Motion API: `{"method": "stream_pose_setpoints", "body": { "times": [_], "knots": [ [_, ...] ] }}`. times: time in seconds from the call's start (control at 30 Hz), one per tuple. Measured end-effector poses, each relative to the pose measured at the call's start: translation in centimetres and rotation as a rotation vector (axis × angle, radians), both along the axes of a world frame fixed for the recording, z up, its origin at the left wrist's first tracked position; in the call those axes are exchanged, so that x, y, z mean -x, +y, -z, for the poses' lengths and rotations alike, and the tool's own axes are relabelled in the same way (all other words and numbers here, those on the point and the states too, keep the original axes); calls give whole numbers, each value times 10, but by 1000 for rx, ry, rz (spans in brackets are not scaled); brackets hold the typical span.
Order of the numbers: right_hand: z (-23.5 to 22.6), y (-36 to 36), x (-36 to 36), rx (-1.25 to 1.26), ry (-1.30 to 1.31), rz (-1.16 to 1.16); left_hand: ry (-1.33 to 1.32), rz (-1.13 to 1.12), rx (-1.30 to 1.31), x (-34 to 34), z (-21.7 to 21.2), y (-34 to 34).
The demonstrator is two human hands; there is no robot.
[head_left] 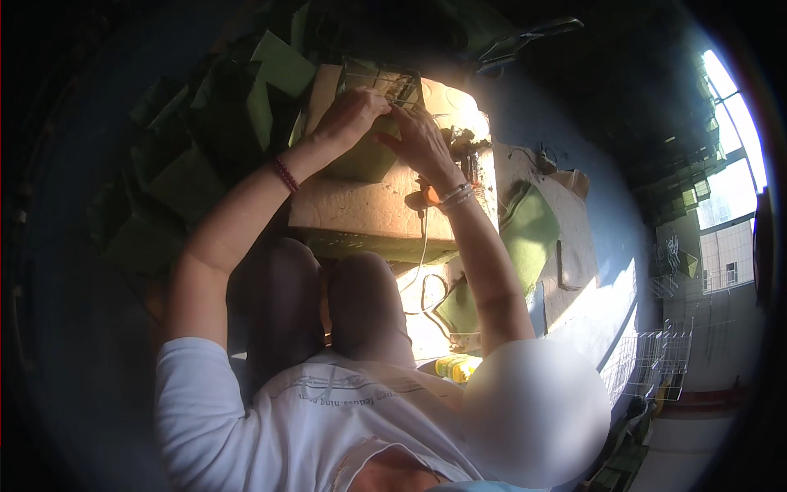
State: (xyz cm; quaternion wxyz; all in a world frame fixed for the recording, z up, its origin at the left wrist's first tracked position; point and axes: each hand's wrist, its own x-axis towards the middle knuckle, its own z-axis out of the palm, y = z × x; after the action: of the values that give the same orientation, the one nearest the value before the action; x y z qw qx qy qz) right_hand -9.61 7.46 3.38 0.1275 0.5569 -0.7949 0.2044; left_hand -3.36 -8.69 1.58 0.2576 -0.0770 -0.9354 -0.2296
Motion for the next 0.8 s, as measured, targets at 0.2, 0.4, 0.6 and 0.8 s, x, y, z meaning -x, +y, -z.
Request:
{"method": "stream_pose_setpoints", "body": {
  "times": [0.2, 0.4, 0.6, 0.8],
  "knots": [
    [5, 1, -25, 327, 132, -32, 686, -96, -6, -63, -10, -27],
    [35, -19, -23, 306, 291, -29, 517, -25, 174, -58, 34, -20],
    [32, -28, -13, 268, 153, -3, 406, -73, 245, -34, 17, -12],
    [-1, -14, -18, 167, -165, -211, 134, 80, 144, -34, -10, -36]
  ]
}}
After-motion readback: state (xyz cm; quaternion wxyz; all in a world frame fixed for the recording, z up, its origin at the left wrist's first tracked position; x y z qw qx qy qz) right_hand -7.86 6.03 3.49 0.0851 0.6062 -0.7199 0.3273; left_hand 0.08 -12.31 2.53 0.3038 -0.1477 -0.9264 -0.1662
